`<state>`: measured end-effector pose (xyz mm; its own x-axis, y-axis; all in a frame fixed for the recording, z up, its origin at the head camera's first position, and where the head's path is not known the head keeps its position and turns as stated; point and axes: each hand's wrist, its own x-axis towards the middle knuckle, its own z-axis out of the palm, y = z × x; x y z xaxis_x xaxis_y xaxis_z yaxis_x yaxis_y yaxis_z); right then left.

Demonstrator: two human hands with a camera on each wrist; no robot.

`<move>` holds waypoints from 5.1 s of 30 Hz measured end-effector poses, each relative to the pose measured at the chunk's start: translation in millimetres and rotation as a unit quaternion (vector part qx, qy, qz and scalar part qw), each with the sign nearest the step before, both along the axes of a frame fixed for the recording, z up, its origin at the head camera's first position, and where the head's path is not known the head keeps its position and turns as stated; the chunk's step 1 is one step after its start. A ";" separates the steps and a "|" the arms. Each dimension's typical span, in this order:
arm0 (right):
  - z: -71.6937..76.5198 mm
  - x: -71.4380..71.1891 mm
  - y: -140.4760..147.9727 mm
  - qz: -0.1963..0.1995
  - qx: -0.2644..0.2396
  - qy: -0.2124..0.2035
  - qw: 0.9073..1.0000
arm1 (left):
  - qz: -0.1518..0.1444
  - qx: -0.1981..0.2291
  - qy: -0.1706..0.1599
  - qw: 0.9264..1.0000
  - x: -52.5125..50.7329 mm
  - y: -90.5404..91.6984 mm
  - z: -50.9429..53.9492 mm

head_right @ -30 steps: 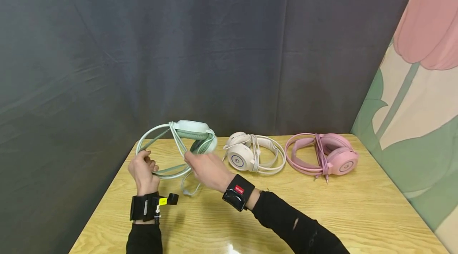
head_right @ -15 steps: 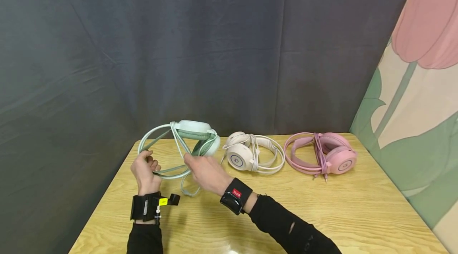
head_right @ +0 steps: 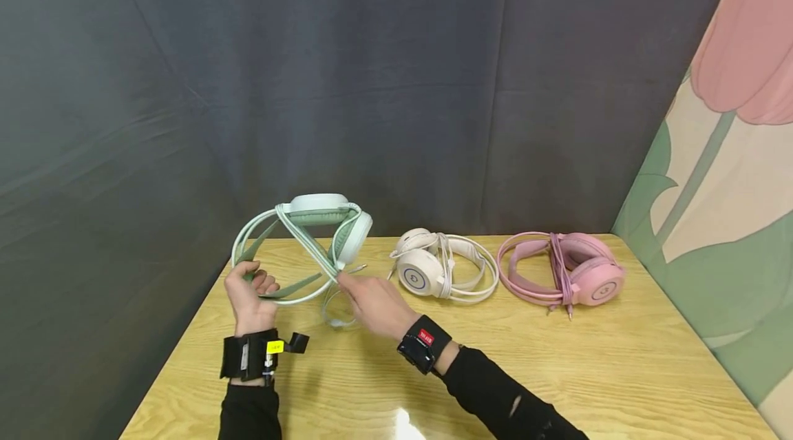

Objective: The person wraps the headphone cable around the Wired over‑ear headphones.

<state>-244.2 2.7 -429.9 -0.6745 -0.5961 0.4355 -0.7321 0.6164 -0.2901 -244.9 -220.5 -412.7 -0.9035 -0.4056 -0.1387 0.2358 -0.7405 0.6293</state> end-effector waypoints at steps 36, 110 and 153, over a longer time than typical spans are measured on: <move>-17.5 -62.2 60.9 0.072 -0.101 -0.272 0.954 | -0.169 0.302 0.028 0.938 -1.1 -5.5 1.4; 107.8 -71.6 39.5 0.057 0.051 -0.115 0.990 | 0.000 -0.505 -0.052 0.862 5.6 19.9 3.9; 81.7 -21.6 -5.7 -0.016 -0.013 0.069 0.997 | 0.227 -0.401 -0.060 0.885 -0.3 24.6 5.1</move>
<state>-265.7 -3.0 -348.3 -0.6253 -0.5629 0.5405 -0.7466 0.6331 -0.2045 -245.1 -195.9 -407.6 -0.6196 -0.7356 0.2740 0.2903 0.1095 0.9506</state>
